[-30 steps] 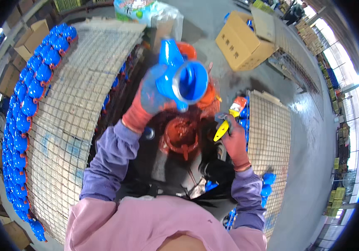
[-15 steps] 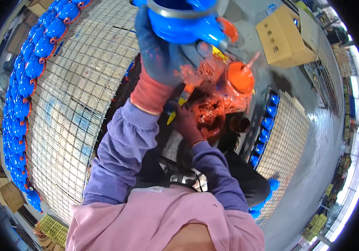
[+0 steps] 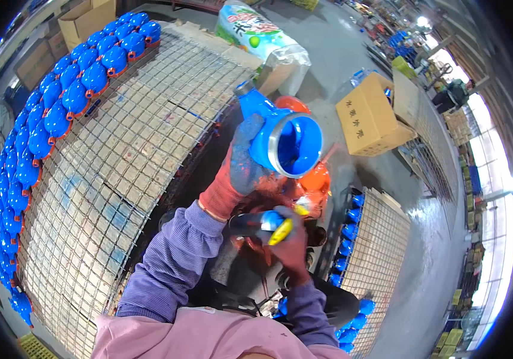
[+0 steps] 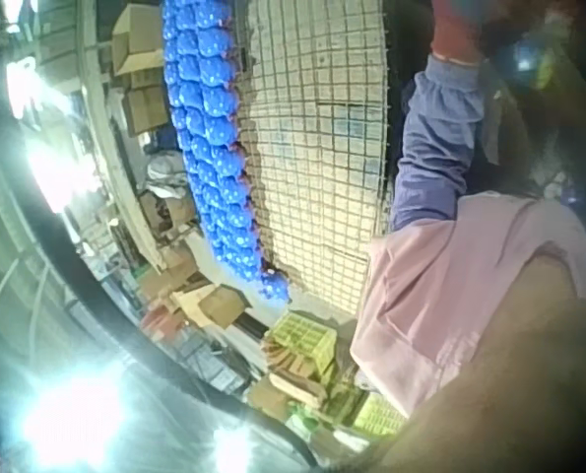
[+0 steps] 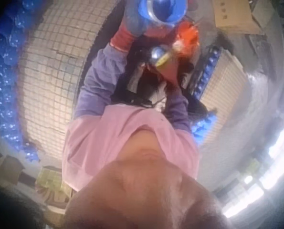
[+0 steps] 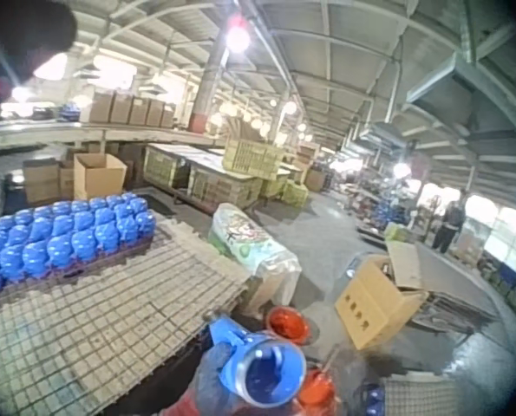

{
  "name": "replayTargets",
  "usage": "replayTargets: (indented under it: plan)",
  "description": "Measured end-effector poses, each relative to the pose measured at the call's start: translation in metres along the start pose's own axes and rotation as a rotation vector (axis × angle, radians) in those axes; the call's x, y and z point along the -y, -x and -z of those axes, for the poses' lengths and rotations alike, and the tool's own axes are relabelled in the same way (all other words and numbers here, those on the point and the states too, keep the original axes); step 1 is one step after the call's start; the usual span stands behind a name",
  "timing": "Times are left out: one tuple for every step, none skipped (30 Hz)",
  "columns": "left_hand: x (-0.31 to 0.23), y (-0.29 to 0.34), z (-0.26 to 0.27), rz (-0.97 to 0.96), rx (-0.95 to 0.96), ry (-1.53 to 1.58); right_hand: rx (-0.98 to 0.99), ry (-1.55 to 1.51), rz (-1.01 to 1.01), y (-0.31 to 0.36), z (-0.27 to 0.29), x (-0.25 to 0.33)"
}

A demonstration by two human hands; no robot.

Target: The person applies red paint to the edges of blue meter housings using a paintbrush, places the housings onto a wire rack, and unfastens and takes off a harness.

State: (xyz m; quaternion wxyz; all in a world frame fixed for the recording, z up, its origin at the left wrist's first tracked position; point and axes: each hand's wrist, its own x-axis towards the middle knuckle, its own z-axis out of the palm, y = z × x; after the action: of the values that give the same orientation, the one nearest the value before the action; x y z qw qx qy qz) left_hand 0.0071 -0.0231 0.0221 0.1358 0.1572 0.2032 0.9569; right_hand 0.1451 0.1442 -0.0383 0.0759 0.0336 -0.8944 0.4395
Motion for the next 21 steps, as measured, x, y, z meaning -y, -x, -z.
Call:
replayTargets:
  plan:
    - [0.010, -0.004, -0.002, -0.064, -0.027, -0.157, -0.097, 0.012, 0.049, -0.001, 0.030, 0.018]
    - [0.002, -0.003, -0.021, 0.065, 0.047, 0.228, -0.158, -0.071, 0.069, -0.001, 0.053, 0.019]
    - [0.010, -0.006, -0.023, 0.081, 0.071, 0.235, -0.217, -0.154, 0.093, 0.000, 0.074, 0.022]
    - [0.021, -0.008, -0.018, -0.029, 0.012, -0.004, -0.283, -0.184, 0.208, -0.002, 0.092, 0.041]
    - [0.030, -0.008, -0.009, -0.145, -0.054, -0.252, -0.340, -0.224, 0.323, -0.008, 0.105, 0.064]
    - [0.037, -0.011, -0.009, -0.258, -0.105, -0.483, -0.358, -0.355, 0.292, -0.008, 0.114, 0.083]
    - [0.023, -0.005, -0.028, 0.090, 0.052, 0.039, -0.408, -0.106, 0.452, -0.016, 0.128, 0.085]
    - [0.023, -0.003, -0.030, 0.140, 0.068, 0.128, -0.440, -0.204, 0.439, -0.020, 0.130, 0.093]
    - [0.026, -0.001, -0.033, 0.190, 0.082, 0.214, -0.469, -0.304, 0.428, -0.023, 0.127, 0.101]
    - [0.031, 0.002, -0.053, 0.180, -0.070, 0.224, -0.480, -0.274, 0.466, -0.026, 0.128, 0.107]
    - [0.038, 0.002, -0.055, 0.192, -0.046, 0.227, -0.478, -0.311, 0.488, -0.029, 0.125, 0.109]
    - [0.047, 0.000, -0.050, 0.180, -0.054, 0.232, -0.509, -0.226, 0.466, -0.027, 0.125, 0.104]
    - [0.050, -0.001, -0.048, 0.157, -0.074, 0.229, -0.528, -0.156, 0.443, -0.026, 0.122, 0.103]
    - [0.053, -0.001, -0.046, 0.129, -0.117, 0.210, -0.551, -0.164, 0.414, -0.024, 0.118, 0.104]
    - [0.054, -0.002, -0.042, 0.126, -0.112, 0.206, -0.554, -0.166, 0.420, -0.024, 0.113, 0.107]
    - [0.055, -0.002, -0.043, 0.115, -0.102, 0.208, -0.522, -0.447, 0.322, -0.024, 0.107, 0.115]
    - [0.055, -0.002, -0.043, 0.104, -0.094, 0.211, -0.480, -0.726, 0.217, -0.024, 0.104, 0.119]
    - [0.053, 0.000, -0.043, 0.124, -0.088, 0.205, -0.440, -0.709, 0.257, -0.021, 0.102, 0.115]
    - [0.051, 0.001, -0.047, 0.121, -0.086, 0.210, -0.437, -0.704, 0.259, -0.024, 0.103, 0.111]
    - [0.050, 0.001, -0.049, 0.116, -0.085, 0.198, -0.467, -0.525, 0.377, -0.026, 0.104, 0.106]
    - [0.049, 0.001, -0.050, 0.110, -0.085, 0.186, -0.492, -0.345, 0.491, -0.029, 0.104, 0.101]
